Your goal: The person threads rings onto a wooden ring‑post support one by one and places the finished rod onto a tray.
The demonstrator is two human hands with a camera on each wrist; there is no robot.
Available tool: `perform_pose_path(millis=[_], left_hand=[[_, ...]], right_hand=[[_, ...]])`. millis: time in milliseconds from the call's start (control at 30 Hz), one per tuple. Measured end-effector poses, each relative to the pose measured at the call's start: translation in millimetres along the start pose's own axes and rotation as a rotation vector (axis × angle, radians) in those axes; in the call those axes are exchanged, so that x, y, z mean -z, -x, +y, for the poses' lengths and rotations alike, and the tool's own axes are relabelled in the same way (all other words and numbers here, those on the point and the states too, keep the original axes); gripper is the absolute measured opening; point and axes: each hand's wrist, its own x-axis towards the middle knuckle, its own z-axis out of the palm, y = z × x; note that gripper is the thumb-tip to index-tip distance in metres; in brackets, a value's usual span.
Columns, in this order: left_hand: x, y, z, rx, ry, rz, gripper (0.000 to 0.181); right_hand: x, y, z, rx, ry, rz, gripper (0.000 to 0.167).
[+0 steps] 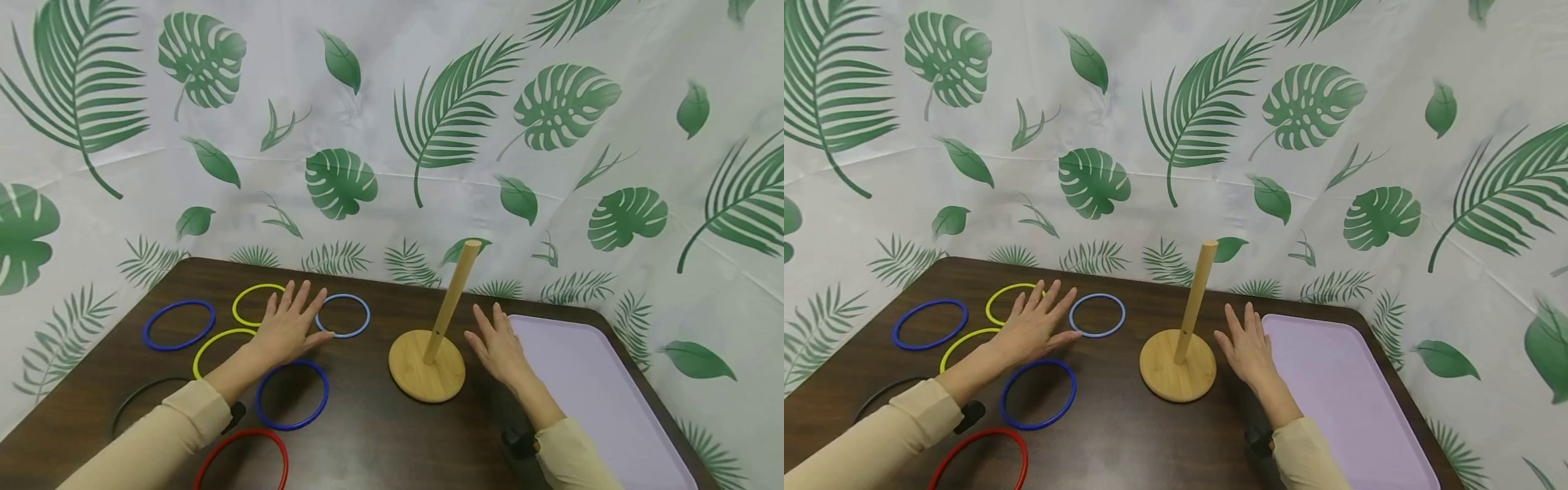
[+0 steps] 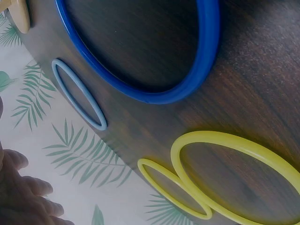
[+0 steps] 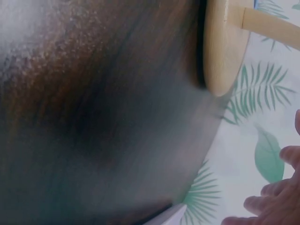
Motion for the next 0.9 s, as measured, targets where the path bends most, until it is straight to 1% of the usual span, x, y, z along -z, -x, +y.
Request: perform_pose_path(millis=[100,200,300,400,500,600,700,800,900], left_hand=[[1.3,0.2,0.5,-0.002,0.003,0.002,0.075],[2.7,1.3,0.6,-0.017,0.008,0.015,0.074],[4.6,4.2,0.4,-0.052,0.037,0.046,0.073],[8.3,10.1,-2.4,-0.099,0.131,0.073,0.067],[14.8,19.1,-7.8,-0.142,0.244,0.062,0.053],[23.4,30.3,-16.8,-0.177,0.350,-0.007,0.034],[28.8,44.3,-29.0,-0.191,0.452,-0.110,0.020],[28.5,60.3,-42.6,-0.185,0.548,-0.218,0.016],[25.4,76.6,-55.5,-0.178,0.620,-0.298,0.017]], right_hand=[[0.2,0.0,1.0,0.006,-0.022,-0.008,0.056],[-0.2,1.1,3.1,0.034,-0.061,-0.011,0.055],[-0.4,3.5,5.4,0.091,-0.103,-0.018,0.055],[0.2,6.4,8.4,0.138,-0.151,-0.069,0.056],[-0.4,8.9,12.6,0.150,-0.207,-0.157,0.060],[-0.8,11.0,16.9,0.152,-0.244,-0.239,0.065],[-1.9,12.7,20.6,0.161,-0.252,-0.301,0.068],[-3.6,14.1,23.5,0.169,-0.259,-0.344,0.071],[-5.8,13.6,24.2,0.177,-0.288,-0.370,0.072]])
